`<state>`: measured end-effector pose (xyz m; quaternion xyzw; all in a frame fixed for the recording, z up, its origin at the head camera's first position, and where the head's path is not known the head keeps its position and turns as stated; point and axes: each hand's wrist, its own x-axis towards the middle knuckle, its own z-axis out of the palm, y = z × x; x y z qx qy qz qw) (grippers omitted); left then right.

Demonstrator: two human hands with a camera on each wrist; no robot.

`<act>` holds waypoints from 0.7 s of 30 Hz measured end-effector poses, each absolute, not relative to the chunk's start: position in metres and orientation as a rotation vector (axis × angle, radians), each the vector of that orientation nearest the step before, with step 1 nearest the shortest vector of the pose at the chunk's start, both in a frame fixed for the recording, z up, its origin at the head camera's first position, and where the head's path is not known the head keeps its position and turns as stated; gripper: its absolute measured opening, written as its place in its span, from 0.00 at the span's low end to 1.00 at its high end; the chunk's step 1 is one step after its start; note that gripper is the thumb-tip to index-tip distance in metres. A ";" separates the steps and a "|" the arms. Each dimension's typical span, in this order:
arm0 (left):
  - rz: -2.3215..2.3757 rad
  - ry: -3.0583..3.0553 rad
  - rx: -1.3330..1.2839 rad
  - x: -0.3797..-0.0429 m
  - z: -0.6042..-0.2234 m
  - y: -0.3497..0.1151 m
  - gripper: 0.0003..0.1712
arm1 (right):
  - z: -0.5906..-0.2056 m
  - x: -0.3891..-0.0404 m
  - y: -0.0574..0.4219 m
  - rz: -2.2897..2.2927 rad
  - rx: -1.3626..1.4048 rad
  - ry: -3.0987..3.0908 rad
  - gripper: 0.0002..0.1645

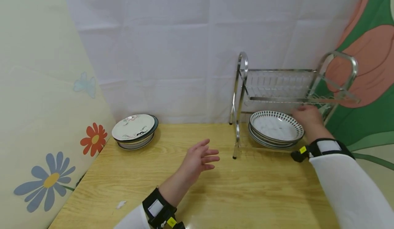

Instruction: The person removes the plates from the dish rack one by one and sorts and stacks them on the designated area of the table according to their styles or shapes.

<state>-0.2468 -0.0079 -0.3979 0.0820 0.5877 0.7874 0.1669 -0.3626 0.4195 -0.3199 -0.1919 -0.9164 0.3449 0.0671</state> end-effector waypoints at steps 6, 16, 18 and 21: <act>2.208 1.657 0.238 -0.241 -0.401 -0.003 0.31 | -0.331 -0.359 0.430 0.765 -0.570 -2.839 0.45; 2.176 1.665 0.224 -0.237 -0.407 0.003 0.31 | -0.347 -0.355 0.440 0.474 -0.518 -2.869 0.29; 2.178 1.670 0.224 -0.237 -0.408 0.004 0.32 | -0.348 -0.353 0.441 0.454 -0.528 -2.886 0.28; 2.182 1.681 0.216 -0.238 -0.409 0.003 0.32 | -0.350 -0.351 0.440 0.440 -0.554 -2.915 0.27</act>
